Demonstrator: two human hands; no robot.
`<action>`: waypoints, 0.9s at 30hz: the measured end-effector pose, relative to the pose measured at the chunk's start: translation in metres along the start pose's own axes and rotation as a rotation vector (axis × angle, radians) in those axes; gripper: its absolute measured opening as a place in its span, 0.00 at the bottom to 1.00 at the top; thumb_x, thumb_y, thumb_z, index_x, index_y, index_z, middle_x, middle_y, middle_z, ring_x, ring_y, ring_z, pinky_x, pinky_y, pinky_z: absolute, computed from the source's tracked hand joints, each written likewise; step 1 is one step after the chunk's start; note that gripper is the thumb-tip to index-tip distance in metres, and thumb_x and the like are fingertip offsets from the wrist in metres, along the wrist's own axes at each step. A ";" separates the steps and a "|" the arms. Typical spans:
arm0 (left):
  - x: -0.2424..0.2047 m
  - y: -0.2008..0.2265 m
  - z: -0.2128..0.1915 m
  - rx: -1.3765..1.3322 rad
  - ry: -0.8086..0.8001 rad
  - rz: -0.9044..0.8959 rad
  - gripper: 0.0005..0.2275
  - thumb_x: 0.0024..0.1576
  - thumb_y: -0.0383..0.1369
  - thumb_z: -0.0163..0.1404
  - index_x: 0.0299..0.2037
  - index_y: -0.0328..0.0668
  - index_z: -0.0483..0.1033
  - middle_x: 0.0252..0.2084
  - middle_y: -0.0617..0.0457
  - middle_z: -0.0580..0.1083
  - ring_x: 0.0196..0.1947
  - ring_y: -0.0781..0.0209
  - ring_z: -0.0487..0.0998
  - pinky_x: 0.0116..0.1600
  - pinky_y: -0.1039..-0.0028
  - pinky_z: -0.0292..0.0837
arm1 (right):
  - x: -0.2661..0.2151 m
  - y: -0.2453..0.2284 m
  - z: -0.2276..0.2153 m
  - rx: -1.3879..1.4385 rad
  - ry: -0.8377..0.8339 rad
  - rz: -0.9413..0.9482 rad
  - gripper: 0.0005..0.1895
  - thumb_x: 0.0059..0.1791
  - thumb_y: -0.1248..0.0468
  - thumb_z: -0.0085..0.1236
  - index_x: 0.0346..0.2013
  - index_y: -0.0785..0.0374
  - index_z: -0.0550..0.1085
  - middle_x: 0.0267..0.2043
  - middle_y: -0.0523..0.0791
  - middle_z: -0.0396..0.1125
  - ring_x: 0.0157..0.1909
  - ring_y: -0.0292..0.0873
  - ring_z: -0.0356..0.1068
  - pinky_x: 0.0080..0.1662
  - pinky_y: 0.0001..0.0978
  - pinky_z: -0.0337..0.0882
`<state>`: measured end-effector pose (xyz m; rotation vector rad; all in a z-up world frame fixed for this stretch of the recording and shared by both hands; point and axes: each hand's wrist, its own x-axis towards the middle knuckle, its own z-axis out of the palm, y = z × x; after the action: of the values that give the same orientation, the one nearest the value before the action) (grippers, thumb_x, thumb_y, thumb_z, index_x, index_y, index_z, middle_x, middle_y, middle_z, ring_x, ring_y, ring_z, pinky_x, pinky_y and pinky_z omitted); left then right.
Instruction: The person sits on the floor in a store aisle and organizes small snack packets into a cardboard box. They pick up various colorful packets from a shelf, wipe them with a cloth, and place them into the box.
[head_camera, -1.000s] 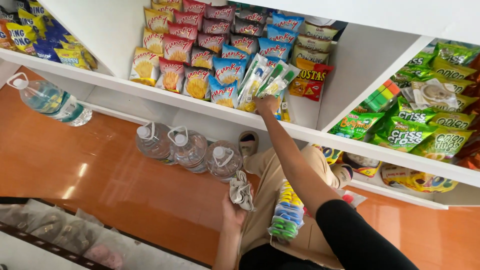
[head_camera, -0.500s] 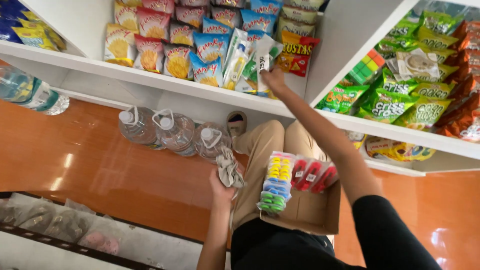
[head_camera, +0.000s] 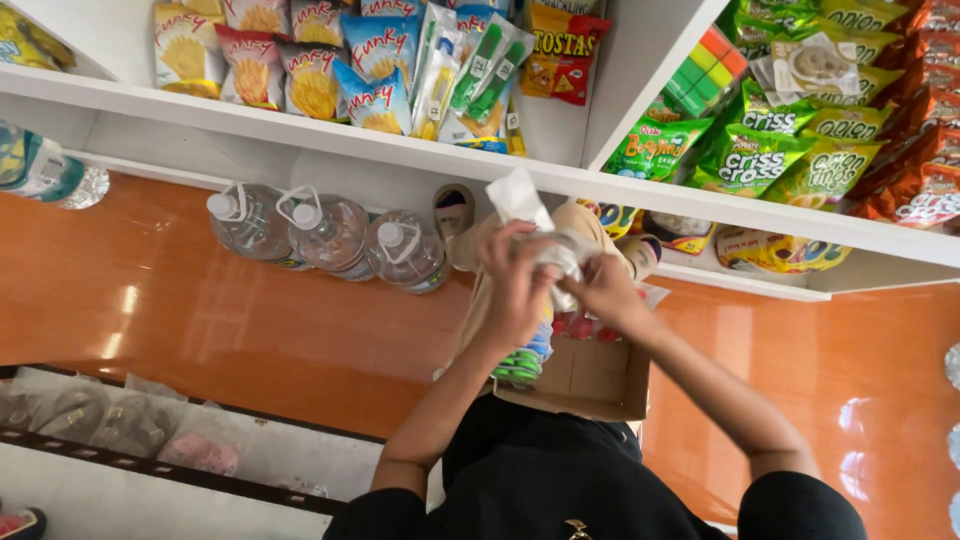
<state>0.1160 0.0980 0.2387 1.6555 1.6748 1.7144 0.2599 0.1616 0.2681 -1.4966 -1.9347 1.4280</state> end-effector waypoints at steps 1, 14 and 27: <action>-0.003 0.001 0.009 -0.001 -0.006 -0.003 0.11 0.66 0.45 0.43 0.53 0.58 0.73 0.61 0.52 0.62 0.63 0.45 0.54 0.71 0.49 0.44 | -0.010 0.008 0.006 0.003 0.001 0.006 0.16 0.42 0.60 0.70 0.19 0.69 0.75 0.10 0.49 0.65 0.12 0.44 0.66 0.22 0.33 0.65; 0.043 -0.119 -0.001 -0.442 -0.043 -0.354 0.17 0.68 0.44 0.41 0.60 0.43 0.69 0.65 0.45 0.61 0.66 0.43 0.57 0.71 0.50 0.51 | -0.041 0.039 0.033 0.586 -0.063 -0.180 0.20 0.50 0.68 0.62 0.58 0.63 0.77 0.28 0.45 0.74 0.25 0.29 0.66 0.25 0.18 0.69; 0.019 -0.056 -0.005 -0.517 0.067 -0.436 0.43 0.48 0.33 0.72 0.72 0.33 0.57 0.61 0.34 0.71 0.64 0.52 0.67 0.70 0.55 0.61 | -0.032 0.068 0.037 0.987 -0.235 -0.124 0.41 0.49 0.47 0.58 0.69 0.68 0.62 0.58 0.55 0.67 0.48 0.50 0.74 0.50 0.48 0.78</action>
<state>0.0771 0.1282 0.2058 0.9348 1.3287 1.7825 0.2833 0.1125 0.2046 -0.7474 -1.0484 2.0950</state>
